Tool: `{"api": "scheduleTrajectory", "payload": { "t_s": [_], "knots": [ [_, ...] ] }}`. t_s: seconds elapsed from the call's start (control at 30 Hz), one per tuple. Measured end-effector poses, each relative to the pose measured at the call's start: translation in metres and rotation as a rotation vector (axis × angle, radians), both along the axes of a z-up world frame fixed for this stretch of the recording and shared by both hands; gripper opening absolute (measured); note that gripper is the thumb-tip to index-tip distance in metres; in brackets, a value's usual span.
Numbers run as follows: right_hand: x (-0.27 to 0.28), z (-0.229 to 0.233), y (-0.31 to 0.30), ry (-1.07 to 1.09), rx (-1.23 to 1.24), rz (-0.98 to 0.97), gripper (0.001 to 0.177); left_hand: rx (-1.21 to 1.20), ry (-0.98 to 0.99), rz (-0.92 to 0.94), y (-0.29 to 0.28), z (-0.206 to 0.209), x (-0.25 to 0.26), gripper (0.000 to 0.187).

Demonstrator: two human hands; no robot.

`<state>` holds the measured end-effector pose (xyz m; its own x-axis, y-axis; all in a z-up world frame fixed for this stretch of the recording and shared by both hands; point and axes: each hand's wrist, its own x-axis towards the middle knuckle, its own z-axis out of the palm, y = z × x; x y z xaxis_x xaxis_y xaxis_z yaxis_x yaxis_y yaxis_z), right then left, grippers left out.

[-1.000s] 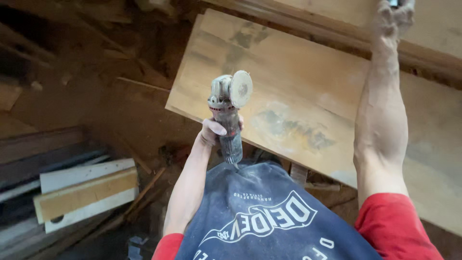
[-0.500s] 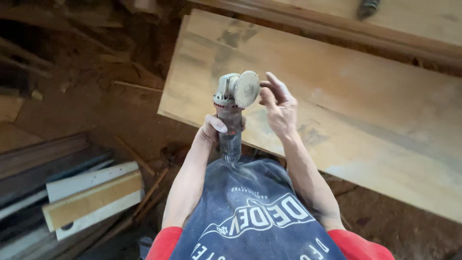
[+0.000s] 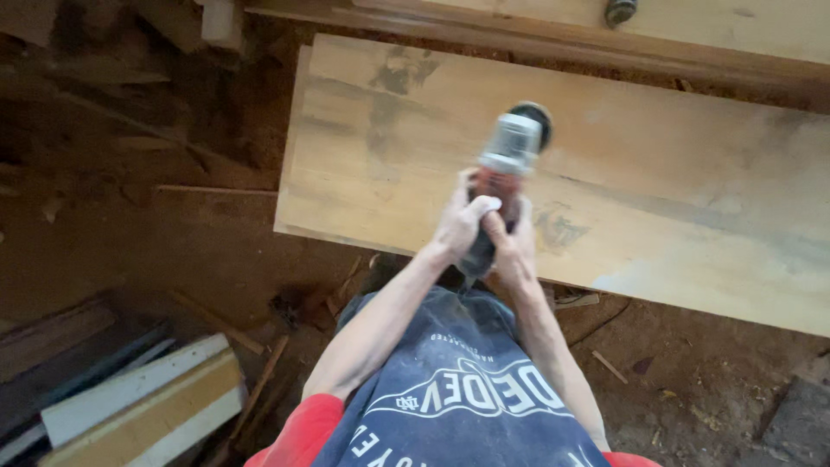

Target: The person uses an angle grinder with a sanding disc to sand a large wooden board on a workbench. They move the tool across the surface in overlapping passes, occasionally pausing to adjust position or clear dust.

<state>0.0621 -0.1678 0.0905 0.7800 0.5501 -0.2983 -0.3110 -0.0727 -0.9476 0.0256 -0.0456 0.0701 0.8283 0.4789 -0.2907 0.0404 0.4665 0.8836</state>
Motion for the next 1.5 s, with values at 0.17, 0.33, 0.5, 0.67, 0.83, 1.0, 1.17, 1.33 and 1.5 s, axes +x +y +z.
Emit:
{"api": "scheduleTrajectory", "payload": {
  "t_s": [0.17, 0.33, 0.5, 0.67, 0.83, 1.0, 1.17, 1.33, 1.5],
  "knots": [
    [0.004, -0.011, -0.006, -0.021, 0.233, -0.242, 0.063, 0.474, 0.064, -0.256, -0.007, 0.01, -0.019, 0.06],
    [-0.025, -0.004, 0.008, 0.15, 0.268, -0.342, 0.063, 0.248, 0.064, -0.534, 0.024, 0.033, -0.077, 0.107],
    [-0.051, 0.023, 0.047, 0.087, 0.161, -0.284, 0.068, 0.308, 0.098, -0.621, 0.062, 0.04, -0.108, 0.088],
    [-0.046, 0.036, 0.091, 0.02, 0.029, -0.107, 0.073, 0.324, 0.095, -0.512, 0.082, 0.039, -0.135, 0.075],
    [-0.027, 0.027, 0.126, 0.256, 0.044, 0.101, 0.072, 0.219, 0.236, -0.282, 0.086, 0.036, -0.15, 0.097],
    [-0.021, 0.005, 0.16, 0.346, 0.006, 0.149, 0.065, 0.149, 0.283, -0.095, 0.085, 0.031, -0.159, 0.094],
    [-0.024, -0.006, 0.187, 0.064, -0.245, 0.29, 0.057, 0.065, 0.311, 0.1, 0.063, 0.019, -0.158, 0.091],
    [-0.056, 0.004, 0.218, -0.185, -0.479, 0.645, 0.048, 0.068, 0.226, 0.374, 0.039, -0.002, -0.16, 0.085],
    [-0.094, 0.019, 0.246, -0.445, -0.727, 0.87, 0.053, 0.006, 0.339, 0.276, 0.042, -0.006, -0.171, 0.083]
  ]
}}
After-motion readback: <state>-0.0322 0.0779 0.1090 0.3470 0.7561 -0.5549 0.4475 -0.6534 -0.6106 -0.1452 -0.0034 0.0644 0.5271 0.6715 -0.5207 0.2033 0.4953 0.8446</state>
